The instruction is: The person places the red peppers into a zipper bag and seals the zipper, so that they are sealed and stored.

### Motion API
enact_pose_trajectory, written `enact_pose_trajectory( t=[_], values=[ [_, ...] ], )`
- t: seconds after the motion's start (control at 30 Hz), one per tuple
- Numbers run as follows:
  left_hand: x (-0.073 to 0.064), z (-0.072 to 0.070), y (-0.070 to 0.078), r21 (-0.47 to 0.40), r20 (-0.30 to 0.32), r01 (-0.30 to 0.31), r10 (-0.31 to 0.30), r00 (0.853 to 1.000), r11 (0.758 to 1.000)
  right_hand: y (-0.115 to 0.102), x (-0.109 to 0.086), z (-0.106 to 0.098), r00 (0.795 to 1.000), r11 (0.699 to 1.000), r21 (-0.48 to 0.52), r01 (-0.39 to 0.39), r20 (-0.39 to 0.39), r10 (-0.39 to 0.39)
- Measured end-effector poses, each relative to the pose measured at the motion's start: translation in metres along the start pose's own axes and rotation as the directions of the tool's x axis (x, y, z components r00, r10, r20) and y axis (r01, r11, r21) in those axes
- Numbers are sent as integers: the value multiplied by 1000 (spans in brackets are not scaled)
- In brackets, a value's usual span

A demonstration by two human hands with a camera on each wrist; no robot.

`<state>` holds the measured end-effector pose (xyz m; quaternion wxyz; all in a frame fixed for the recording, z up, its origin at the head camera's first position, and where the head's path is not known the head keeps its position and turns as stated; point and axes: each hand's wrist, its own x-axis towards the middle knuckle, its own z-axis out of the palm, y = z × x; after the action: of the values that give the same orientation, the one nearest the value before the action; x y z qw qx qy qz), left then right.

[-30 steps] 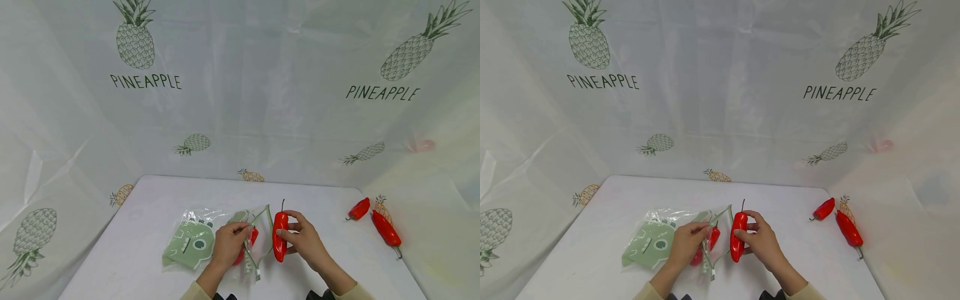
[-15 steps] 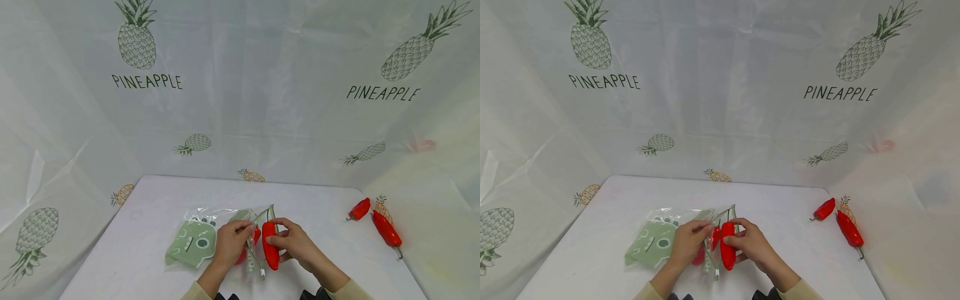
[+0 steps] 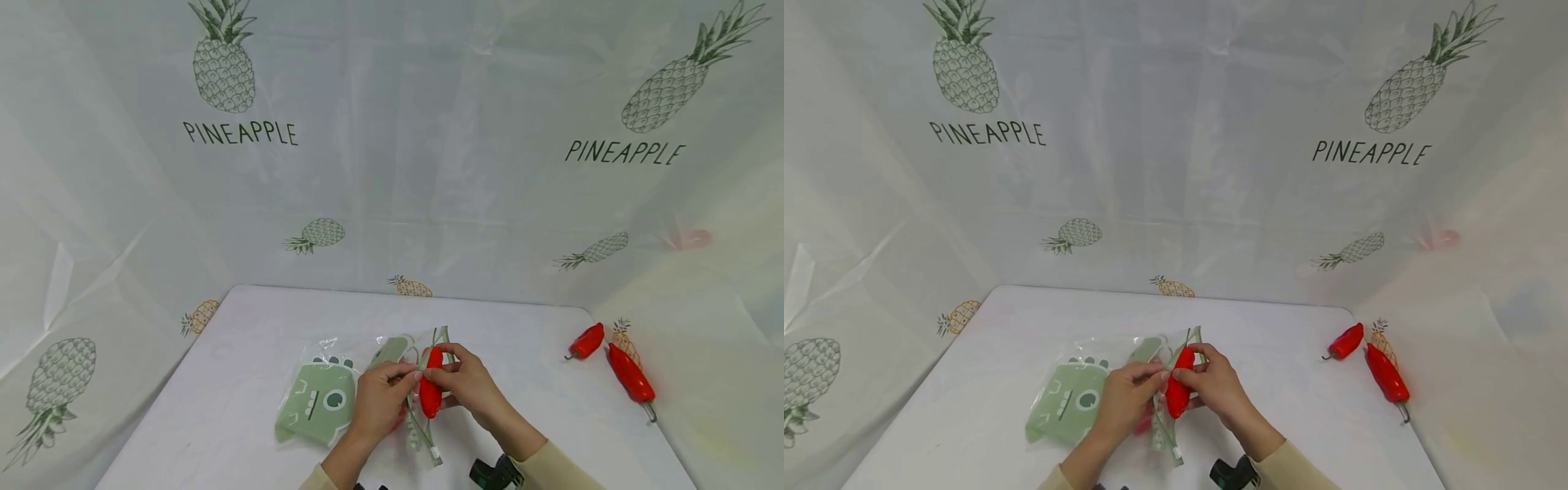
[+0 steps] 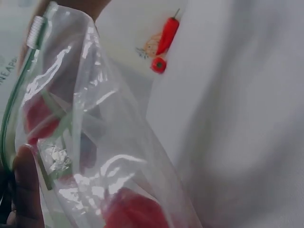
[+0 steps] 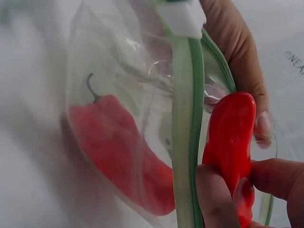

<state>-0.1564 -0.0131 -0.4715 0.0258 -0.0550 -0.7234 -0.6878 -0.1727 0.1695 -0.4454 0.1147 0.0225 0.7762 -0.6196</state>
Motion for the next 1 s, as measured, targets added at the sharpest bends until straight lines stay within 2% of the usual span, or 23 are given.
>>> enact_pose_trajectory(
  t=[0.17,0.33,0.43,0.53,0.6,0.8,1.0],
  values=[
    [1,-3,-1,51,6,-31,30,1000,998,-3,5,5,999,1000,2,27,-35,-27],
    [2,-7,-2,61,27,-28,26,999,998,-3,7,6,1000,999,38,-2,-23,3],
    [3,-8,-1,83,15,-30,29,999,996,1,7,9,999,998,-54,29,-36,-31],
    [3,-9,1,95,-23,-37,39,999,995,7,6,13,996,981,-182,68,-51,-79],
    [4,-9,3,86,-47,-40,44,998,995,9,6,14,994,971,-227,80,-57,-95],
    [6,-11,5,46,-66,-23,26,998,999,12,6,16,994,968,-240,79,-50,-94],
    [10,-13,5,15,-90,-38,40,995,999,10,5,17,994,960,-265,90,-29,-102]
  ],
)
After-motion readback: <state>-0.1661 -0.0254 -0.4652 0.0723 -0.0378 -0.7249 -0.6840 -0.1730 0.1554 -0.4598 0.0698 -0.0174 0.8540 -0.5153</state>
